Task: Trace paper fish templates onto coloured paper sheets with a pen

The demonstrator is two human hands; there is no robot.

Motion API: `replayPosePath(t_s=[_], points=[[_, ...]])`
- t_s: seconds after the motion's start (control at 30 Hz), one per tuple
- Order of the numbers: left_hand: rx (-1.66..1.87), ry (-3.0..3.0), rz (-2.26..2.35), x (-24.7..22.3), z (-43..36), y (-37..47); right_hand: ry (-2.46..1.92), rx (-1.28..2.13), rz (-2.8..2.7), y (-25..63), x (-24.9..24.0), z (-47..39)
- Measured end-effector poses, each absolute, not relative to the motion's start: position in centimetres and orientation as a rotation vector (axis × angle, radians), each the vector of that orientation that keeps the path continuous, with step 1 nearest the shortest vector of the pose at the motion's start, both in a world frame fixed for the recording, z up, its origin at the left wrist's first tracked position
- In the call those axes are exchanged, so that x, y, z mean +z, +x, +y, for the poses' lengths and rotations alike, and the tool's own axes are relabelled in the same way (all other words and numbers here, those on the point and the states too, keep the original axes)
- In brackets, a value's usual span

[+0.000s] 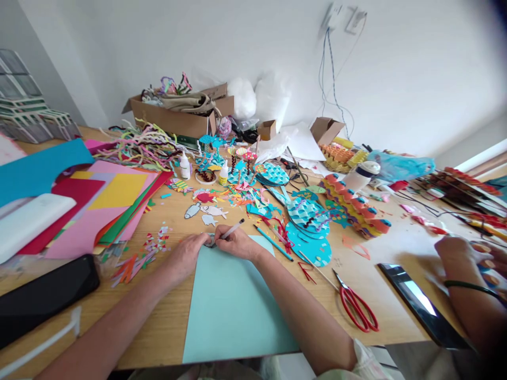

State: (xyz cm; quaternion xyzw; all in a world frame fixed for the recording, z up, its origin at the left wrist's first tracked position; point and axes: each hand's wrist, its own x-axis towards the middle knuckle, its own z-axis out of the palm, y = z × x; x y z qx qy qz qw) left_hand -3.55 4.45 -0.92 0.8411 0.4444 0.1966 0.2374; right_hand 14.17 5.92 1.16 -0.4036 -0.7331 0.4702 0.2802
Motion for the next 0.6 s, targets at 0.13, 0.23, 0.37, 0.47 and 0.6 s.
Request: replayPosePath(t_s=[0.13, 0.23, 0.37, 0.47, 0.6], points=[[0.536, 2.287, 1.208, -1.16, 4.67, -3.67, -1.082, 1.246, -1.964, 14.09, 0.77, 5.98], [0.540, 2.281, 1.201, -1.41, 4.74, -3.73, -1.076, 1.232, -1.965, 14.06, 0.57, 5.97], [0.542, 2.282, 1.204, -1.60, 4.76, -3.76, -1.062, 1.218, -1.976, 13.98, 0.42, 5.89], [0.539, 2.281, 1.211, -1.54, 4.74, -3.76, -1.064, 1.201, -1.978, 13.90, 0.31, 5.80], [0.550, 2.277, 1.209, -1.31, 4.68, -3.73, -1.071, 1.191, -1.972, 13.80, 0.23, 5.66]])
